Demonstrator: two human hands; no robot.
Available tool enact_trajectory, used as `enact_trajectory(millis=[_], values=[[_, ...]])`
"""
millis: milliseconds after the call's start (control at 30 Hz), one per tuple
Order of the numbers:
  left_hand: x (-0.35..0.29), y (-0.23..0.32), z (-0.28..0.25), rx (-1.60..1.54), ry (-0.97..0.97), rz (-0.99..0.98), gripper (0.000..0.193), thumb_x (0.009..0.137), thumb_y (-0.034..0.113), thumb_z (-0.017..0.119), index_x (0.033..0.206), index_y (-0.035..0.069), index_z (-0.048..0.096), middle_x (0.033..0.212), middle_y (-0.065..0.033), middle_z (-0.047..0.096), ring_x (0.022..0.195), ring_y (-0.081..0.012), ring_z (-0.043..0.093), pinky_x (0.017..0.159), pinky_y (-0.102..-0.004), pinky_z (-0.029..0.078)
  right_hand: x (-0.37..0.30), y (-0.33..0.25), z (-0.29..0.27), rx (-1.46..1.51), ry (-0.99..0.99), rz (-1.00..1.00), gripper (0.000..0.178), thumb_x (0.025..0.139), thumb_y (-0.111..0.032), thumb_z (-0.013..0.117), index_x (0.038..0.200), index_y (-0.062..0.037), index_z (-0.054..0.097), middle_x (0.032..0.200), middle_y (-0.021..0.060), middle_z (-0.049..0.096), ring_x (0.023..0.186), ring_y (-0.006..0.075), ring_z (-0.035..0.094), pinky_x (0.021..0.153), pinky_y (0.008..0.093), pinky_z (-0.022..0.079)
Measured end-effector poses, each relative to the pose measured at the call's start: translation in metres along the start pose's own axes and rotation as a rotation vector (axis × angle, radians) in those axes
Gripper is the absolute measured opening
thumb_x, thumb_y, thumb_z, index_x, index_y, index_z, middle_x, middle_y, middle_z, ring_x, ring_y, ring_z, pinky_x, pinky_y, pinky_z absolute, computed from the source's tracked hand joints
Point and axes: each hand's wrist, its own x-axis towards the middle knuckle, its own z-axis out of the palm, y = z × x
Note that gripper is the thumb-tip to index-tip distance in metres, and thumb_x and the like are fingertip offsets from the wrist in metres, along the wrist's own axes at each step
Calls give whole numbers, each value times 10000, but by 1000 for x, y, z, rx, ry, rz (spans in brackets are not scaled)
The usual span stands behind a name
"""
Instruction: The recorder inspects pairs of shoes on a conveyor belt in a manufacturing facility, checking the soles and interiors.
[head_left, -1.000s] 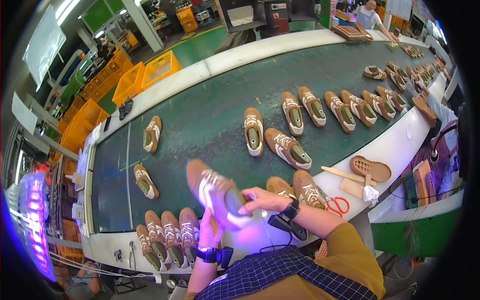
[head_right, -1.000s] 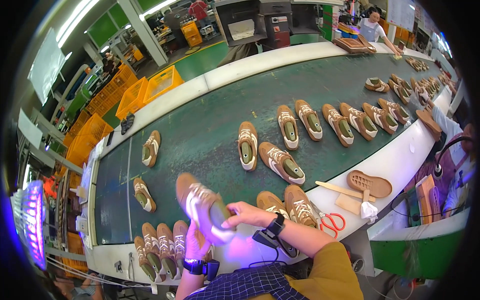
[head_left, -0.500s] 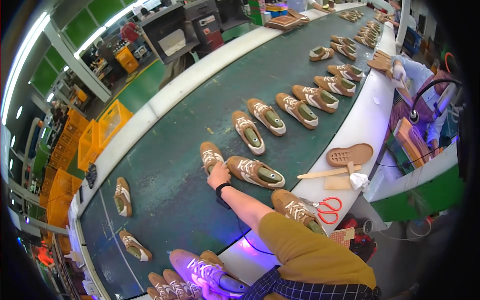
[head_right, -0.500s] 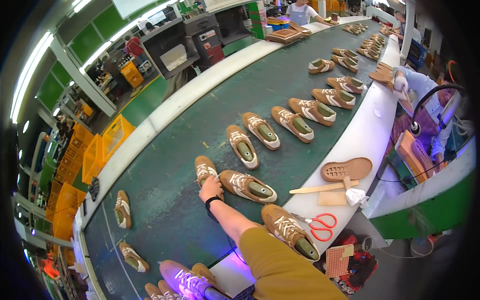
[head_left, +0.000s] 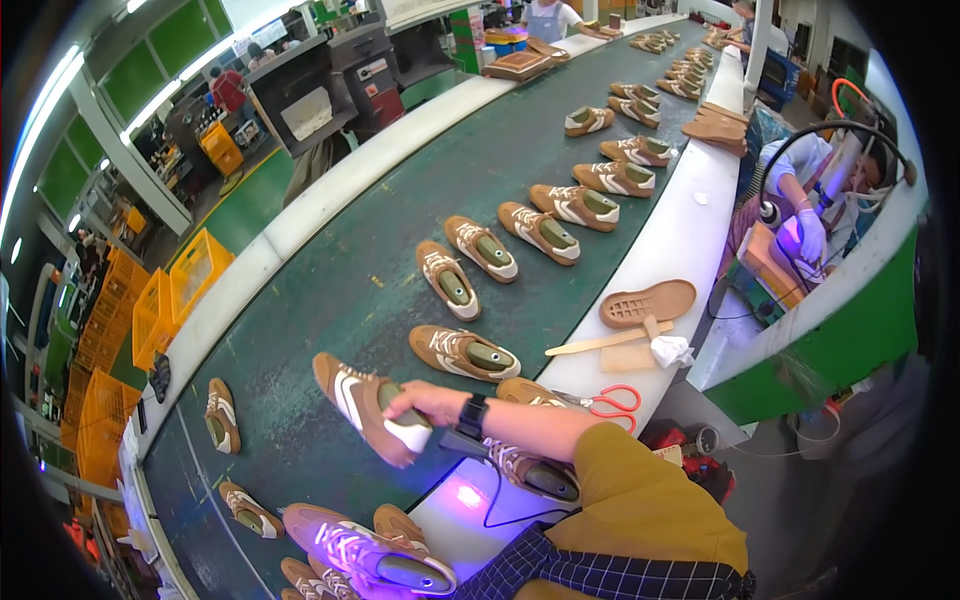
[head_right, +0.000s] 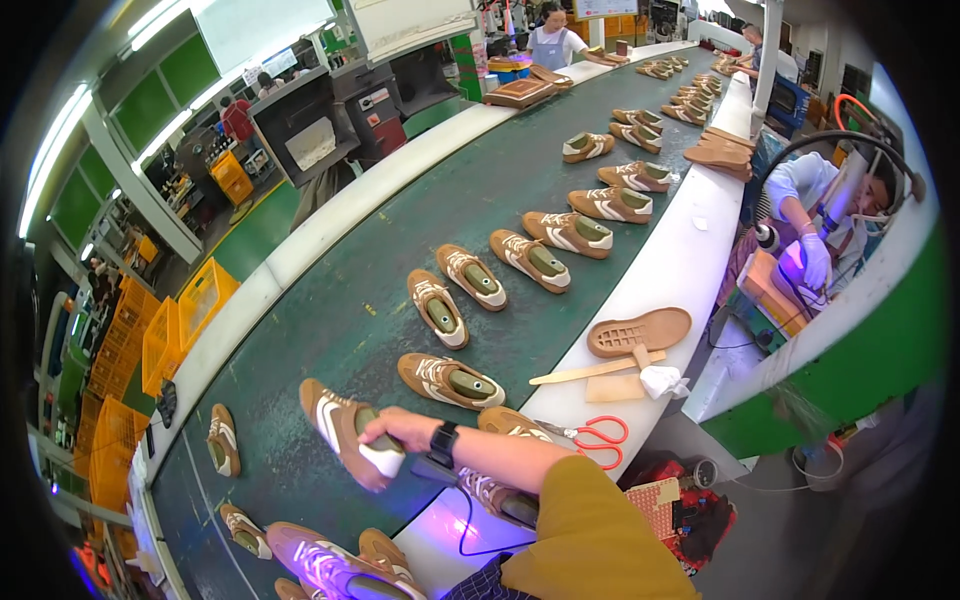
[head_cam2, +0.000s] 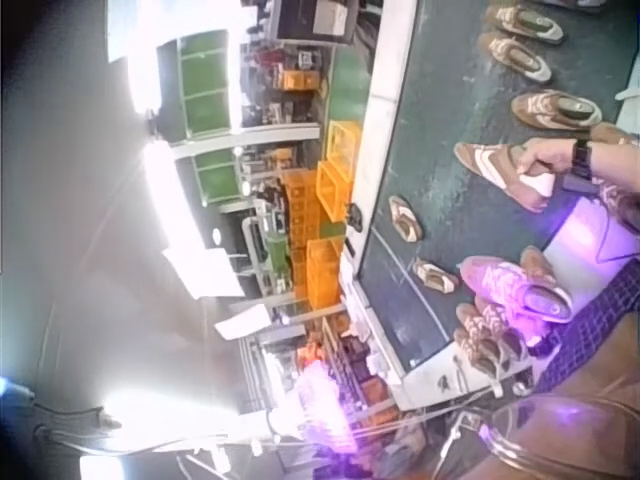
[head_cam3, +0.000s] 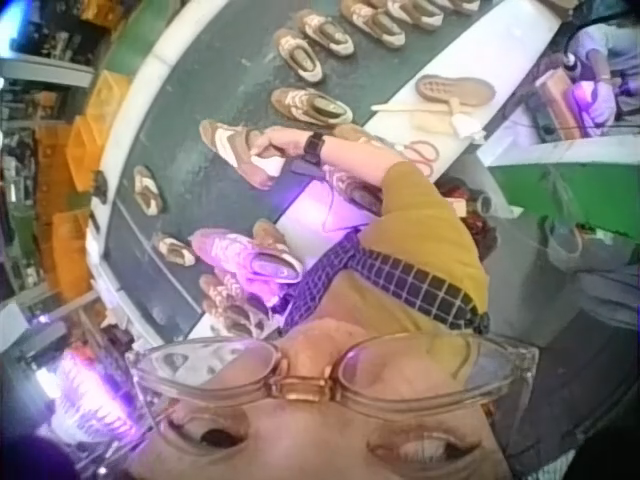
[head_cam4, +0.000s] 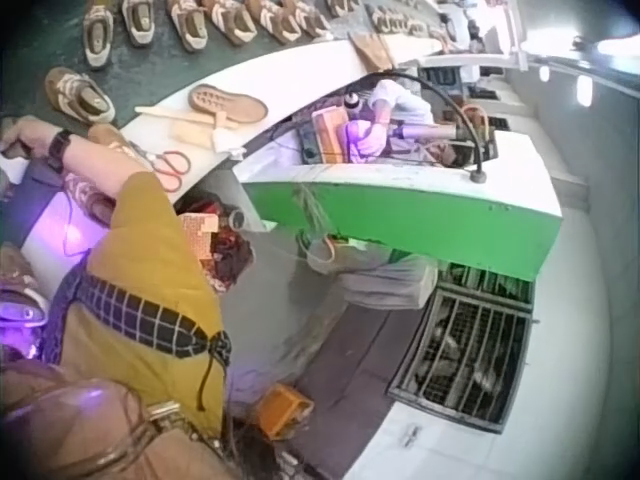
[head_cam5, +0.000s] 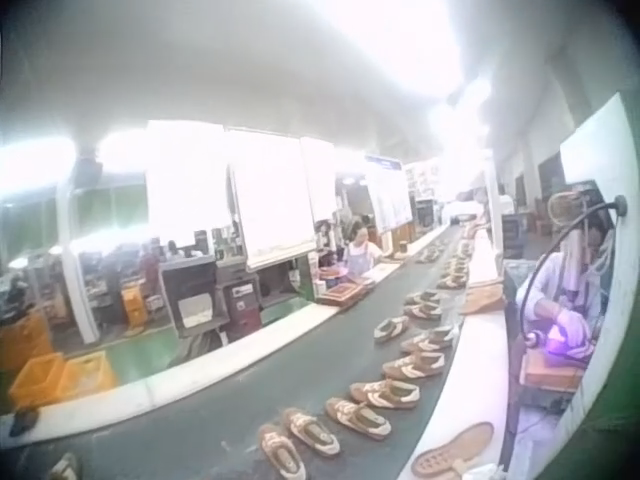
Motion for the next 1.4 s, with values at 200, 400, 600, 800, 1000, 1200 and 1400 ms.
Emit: enact_trajectory(millis=[200,400,600,800,1000,1200,1400], values=[[-48,5,11,187,44,115,581,876,352,457,1327,7,338,1282,-183,460,1185,-322,469,1004,-475,384,-101,47,64,280,-326,67,671,700,-12,593,1333,7,372,1245,108,520,1102,196,537,979,336,407],[-188,22,-1,379,428,235,601,862,365,472,1329,13,336,1284,-182,458,1183,-322,472,999,-486,388,-172,66,86,-73,-78,7,641,688,20,598,1299,-65,424,1138,63,546,1034,158,547,889,286,446],[-211,37,28,-867,102,224,811,629,490,633,1263,28,428,1139,-202,555,993,-375,579,942,-579,402,-181,80,117,-243,-76,-32,664,596,-19,636,1226,-55,432,1108,57,526,1055,182,502,919,291,385],[-241,39,23,-541,491,198,780,616,450,628,1265,59,446,1165,-171,561,1022,-379,572,955,-594,387,-187,85,145,-371,-110,-64,620,581,-73,688,1149,-49,441,1047,31,500,1000,150,475,892,270,364],[-249,18,-4,-949,250,358,700,619,304,595,1251,37,460,1153,-173,573,1040,-355,573,969,-557,398,-176,73,185,-792,-333,-477,707,574,-249,842,1100,-33,423,1272,188,432,1128,219,463,912,325,390],[-257,24,-17,-1058,44,517,765,576,214,611,1285,5,414,1191,-165,548,1067,-317,561,953,-459,448,-154,91,189,-219,-418,-132,866,566,-222,838,1273,-22,379,1348,119,399,1185,239,456,994,374,365],[-264,55,3,-768,296,379,833,604,294,683,1322,6,375,1205,-159,531,1082,-298,548,972,-458,433,-143,110,176,-156,-422,206,941,621,-203,752,1394,-8,251,1351,128,420,1240,250,431,1052,380,331]])
